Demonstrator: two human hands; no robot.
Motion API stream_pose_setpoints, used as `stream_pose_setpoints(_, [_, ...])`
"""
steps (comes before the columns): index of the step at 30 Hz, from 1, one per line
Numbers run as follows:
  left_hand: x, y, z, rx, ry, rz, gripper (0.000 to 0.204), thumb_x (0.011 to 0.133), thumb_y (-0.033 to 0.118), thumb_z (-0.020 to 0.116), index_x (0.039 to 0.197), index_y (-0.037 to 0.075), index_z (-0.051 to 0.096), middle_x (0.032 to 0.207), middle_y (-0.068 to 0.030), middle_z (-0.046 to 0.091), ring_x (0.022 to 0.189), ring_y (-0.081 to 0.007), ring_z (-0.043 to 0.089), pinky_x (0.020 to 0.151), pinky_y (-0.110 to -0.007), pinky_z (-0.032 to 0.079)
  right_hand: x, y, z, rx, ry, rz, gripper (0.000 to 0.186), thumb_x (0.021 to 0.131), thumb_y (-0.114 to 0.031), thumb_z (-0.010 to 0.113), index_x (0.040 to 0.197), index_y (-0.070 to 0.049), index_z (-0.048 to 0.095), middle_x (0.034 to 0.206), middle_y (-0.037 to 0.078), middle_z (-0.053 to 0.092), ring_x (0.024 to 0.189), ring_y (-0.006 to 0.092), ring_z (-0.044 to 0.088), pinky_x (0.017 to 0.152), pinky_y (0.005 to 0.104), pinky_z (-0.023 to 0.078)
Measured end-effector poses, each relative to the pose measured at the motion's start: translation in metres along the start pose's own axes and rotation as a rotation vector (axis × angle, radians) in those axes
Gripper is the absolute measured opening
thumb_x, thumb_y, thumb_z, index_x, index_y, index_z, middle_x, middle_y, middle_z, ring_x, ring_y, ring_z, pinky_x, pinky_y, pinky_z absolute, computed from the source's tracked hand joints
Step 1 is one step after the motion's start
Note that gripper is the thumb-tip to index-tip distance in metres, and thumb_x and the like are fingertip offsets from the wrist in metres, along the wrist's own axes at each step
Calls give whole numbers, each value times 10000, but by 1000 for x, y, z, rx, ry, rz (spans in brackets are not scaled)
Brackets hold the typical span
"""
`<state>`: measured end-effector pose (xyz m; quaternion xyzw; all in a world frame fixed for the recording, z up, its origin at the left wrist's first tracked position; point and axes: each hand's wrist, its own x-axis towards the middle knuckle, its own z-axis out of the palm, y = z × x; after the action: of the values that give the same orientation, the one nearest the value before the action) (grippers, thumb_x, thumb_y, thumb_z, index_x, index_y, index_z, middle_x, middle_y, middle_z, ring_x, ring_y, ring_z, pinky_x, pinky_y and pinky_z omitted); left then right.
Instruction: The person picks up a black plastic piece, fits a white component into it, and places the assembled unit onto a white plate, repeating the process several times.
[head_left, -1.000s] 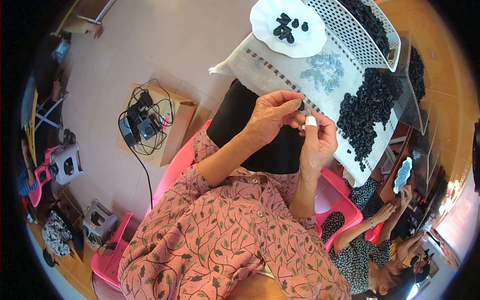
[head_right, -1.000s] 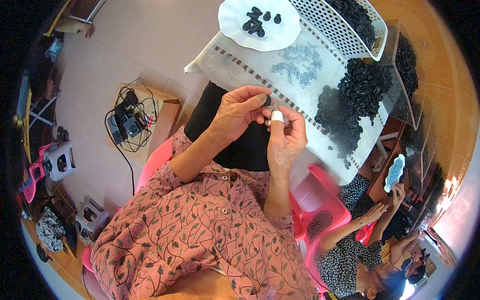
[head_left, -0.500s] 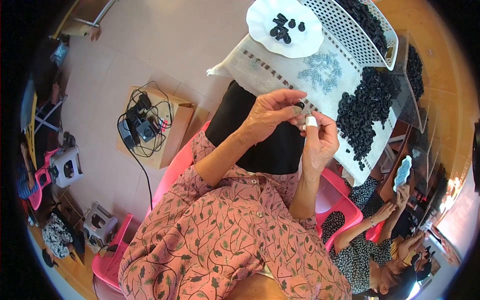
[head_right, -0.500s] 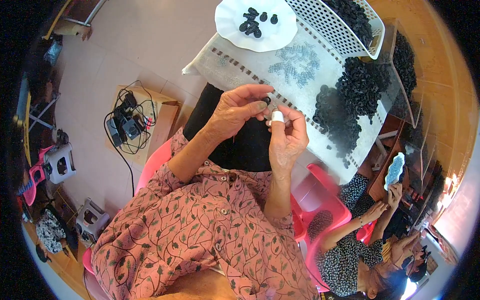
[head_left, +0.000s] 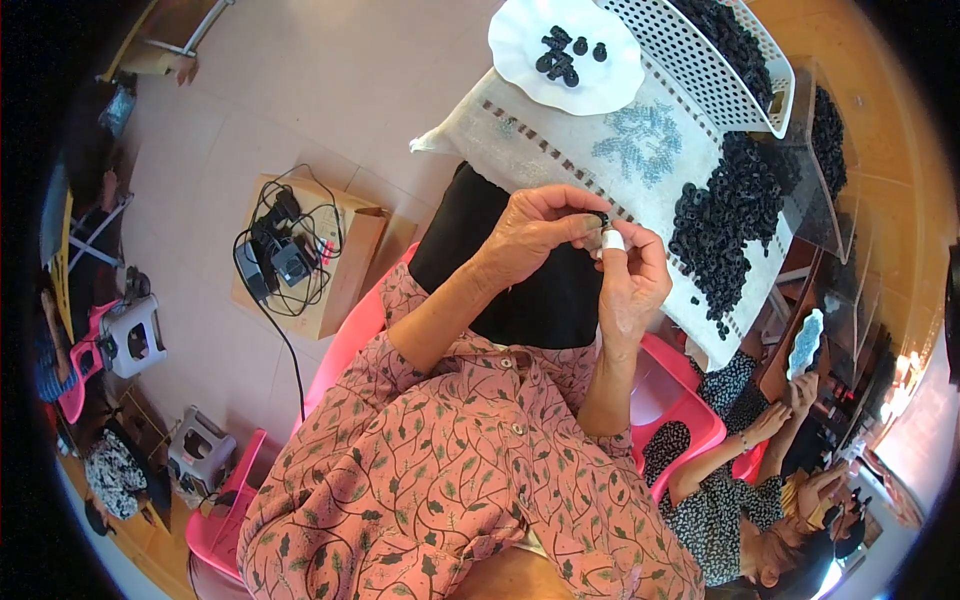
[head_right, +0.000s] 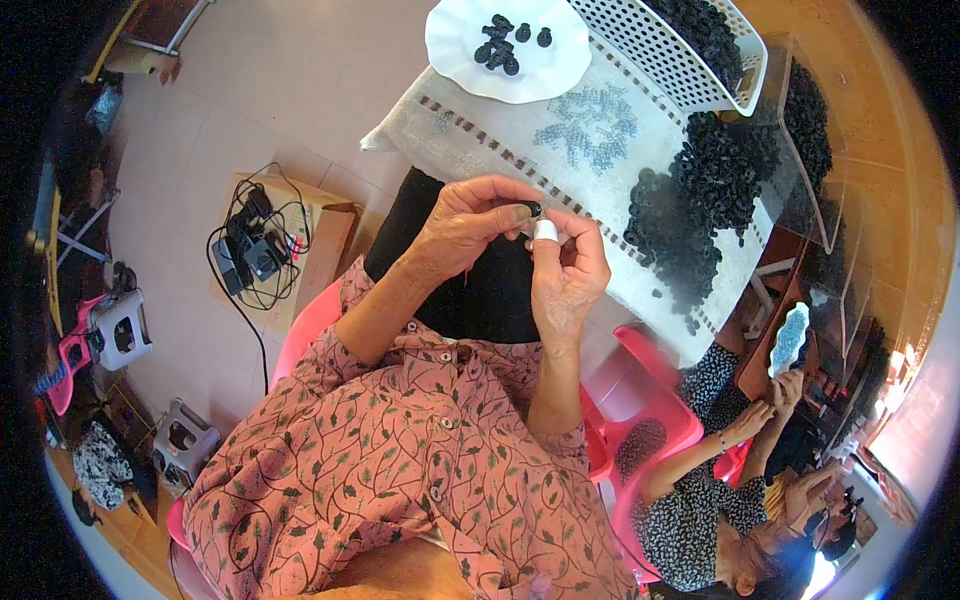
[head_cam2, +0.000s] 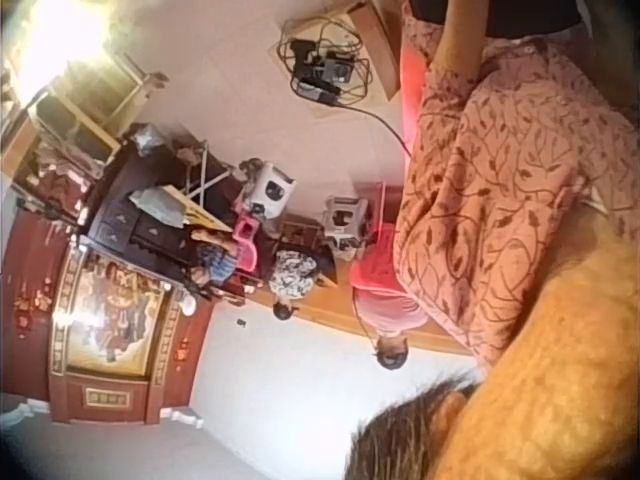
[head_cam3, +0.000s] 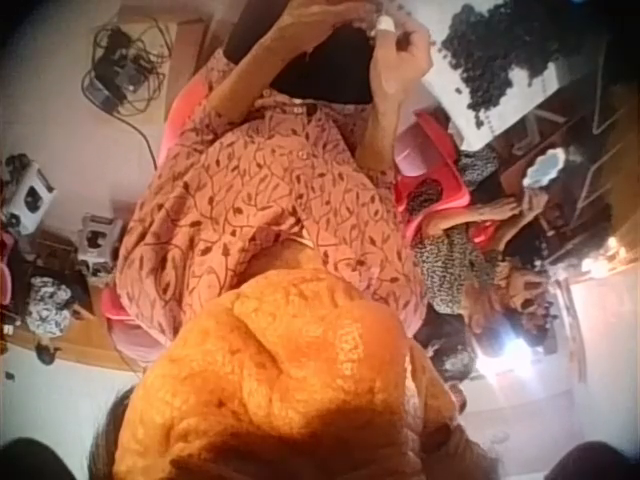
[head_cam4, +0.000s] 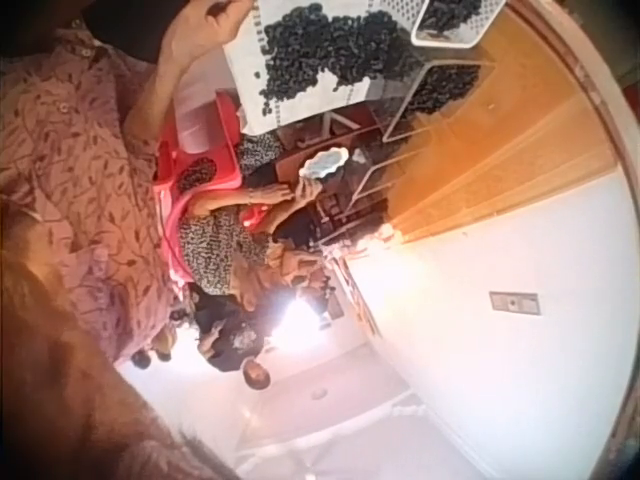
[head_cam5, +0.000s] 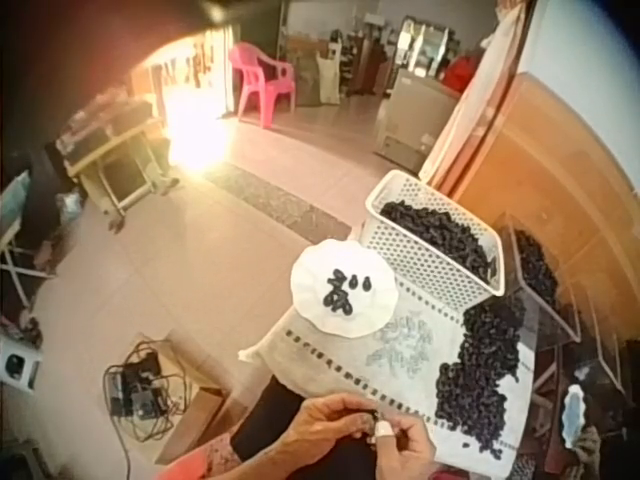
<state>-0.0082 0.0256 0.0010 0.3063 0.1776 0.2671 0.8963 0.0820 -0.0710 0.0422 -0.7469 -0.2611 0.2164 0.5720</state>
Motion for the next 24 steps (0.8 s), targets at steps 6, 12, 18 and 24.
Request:
stream_pose_setpoints(6, [1,0,-4,81,-20,12,199,864,47,632,1052,-17,645,892,-49,653,717,-77,584,649,-200,491,1,9,-2,-166,10,-131,117,790,39,589,901,4,605,767,20,546,617,68,482,556,210,405])
stream_pose_setpoints(12, [2,-4,-6,-67,-4,-25,208,893,39,593,1089,-27,610,904,-84,653,740,-107,618,669,-240,539,0,0,2,-54,6,-49,138,801,48,570,932,15,596,804,31,571,649,70,513,587,200,426])
stream_pose_setpoints(18, [3,-7,-7,-188,-45,-46,183,903,26,570,1073,-32,607,893,-103,649,745,-133,629,672,-267,551,-2,-6,1,-14,-17,18,150,830,46,543,972,23,588,803,34,598,671,67,550,593,192,449])
stream_pose_setpoints(24, [2,-8,-7,-347,-79,-88,183,914,39,558,1077,-30,607,877,-102,644,740,-147,629,678,-295,552,-3,-12,2,130,-23,62,143,848,29,543,985,18,584,803,41,610,668,69,559,584,194,459])
